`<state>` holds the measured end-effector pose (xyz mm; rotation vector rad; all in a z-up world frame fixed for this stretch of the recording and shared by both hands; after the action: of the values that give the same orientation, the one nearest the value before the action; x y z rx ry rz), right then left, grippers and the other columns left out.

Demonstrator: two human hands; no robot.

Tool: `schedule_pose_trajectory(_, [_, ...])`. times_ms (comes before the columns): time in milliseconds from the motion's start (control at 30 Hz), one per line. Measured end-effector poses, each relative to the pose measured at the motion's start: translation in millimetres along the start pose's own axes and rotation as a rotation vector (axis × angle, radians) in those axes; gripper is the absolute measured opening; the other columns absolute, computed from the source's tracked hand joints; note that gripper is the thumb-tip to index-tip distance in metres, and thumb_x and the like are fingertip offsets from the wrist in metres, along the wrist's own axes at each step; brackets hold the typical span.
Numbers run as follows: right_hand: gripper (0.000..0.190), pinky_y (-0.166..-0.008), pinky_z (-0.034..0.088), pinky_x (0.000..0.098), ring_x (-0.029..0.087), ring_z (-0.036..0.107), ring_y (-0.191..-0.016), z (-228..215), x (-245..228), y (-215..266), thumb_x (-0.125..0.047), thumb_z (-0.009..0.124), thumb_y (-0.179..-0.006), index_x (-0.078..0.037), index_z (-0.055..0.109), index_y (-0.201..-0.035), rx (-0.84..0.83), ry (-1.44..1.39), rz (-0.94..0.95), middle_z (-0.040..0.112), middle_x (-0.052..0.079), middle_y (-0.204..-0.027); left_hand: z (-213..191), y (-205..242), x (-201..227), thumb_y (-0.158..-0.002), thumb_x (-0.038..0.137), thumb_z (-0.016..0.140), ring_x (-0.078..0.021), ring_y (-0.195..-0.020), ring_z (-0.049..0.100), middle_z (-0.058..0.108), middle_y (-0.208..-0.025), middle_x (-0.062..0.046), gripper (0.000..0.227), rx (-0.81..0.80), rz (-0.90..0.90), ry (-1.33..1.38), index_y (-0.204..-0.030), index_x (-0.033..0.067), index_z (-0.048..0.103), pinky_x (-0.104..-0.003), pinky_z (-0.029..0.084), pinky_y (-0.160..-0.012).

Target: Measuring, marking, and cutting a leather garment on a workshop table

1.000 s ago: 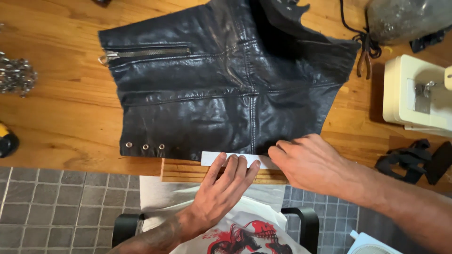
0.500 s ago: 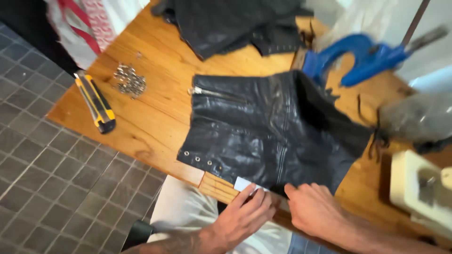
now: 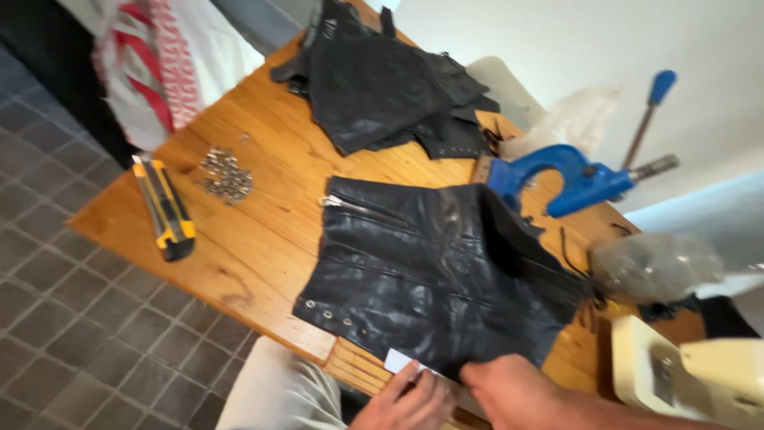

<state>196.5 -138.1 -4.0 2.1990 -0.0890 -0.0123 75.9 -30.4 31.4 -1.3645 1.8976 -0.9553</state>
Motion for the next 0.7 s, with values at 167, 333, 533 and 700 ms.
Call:
schedule_pose_trajectory(167, [0.017,-0.063,0.046,0.0251,0.008,0.060,-0.064,32.4,64.1,31.9,-0.023,0.087,-0.083,-0.014,0.077,-0.074,0.131,-1.281,0.963,0.072,-0.003,-0.066,-12.3,-9.1,-10.6,-0.111,0.014,0.052,-0.0102,-0.108,0.063,0.060,-0.112,0.002,0.017,0.074,-0.009,-0.117,-0.125,0.0206,0.060,-0.032,0.054,-0.109])
schedule_pose_trajectory(333, [0.013,-0.054,0.039,0.0311,0.013,0.044,-0.059,-20.7,10.3,6.5,-0.020,0.057,-0.093,-0.020,0.055,-0.081,0.288,-0.096,0.014,0.050,-0.005,-0.070,-12.6,-11.7,-12.4,-0.111,0.017,0.049,-0.0117,-0.108,0.063,0.062,-0.114,0.001,0.016,0.067,-0.019,-0.091,-0.120,0.0193,0.062,-0.034,0.054,-0.109])
schedule_pose_trajectory(533, [0.012,-0.045,0.044,0.0451,0.028,0.064,-0.051,-56.2,-6.2,19.2,-0.017,0.061,-0.088,-0.014,0.061,-0.076,0.350,-0.230,0.093,0.065,0.007,-0.066,-15.8,-12.4,-6.5,-0.109,0.010,0.047,-0.0283,-0.120,0.061,0.064,-0.126,-0.013,0.028,-0.114,0.016,0.238,-0.129,0.0062,0.066,-0.049,0.046,-0.115])
schedule_pose_trajectory(700, [0.018,-0.036,0.021,0.0322,0.016,0.038,-0.045,9.7,44.9,40.3,-0.013,0.082,-0.086,-0.008,0.072,-0.072,0.166,-1.498,1.082,0.055,0.004,-0.056,-12.5,-19.9,-9.4,-0.109,0.012,0.045,-0.0261,-0.122,0.054,0.059,-0.128,-0.013,0.036,-0.253,0.034,0.175,-0.142,0.0093,0.060,-0.046,0.045,-0.116])
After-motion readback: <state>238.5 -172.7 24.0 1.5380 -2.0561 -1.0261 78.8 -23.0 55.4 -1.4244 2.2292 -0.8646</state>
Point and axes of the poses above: each hand's wrist, its own y-axis away from the middle knuckle, its own z-axis out of the palm, x = y × z, the point moved 9 cm from there along -y, towards the middle knuckle
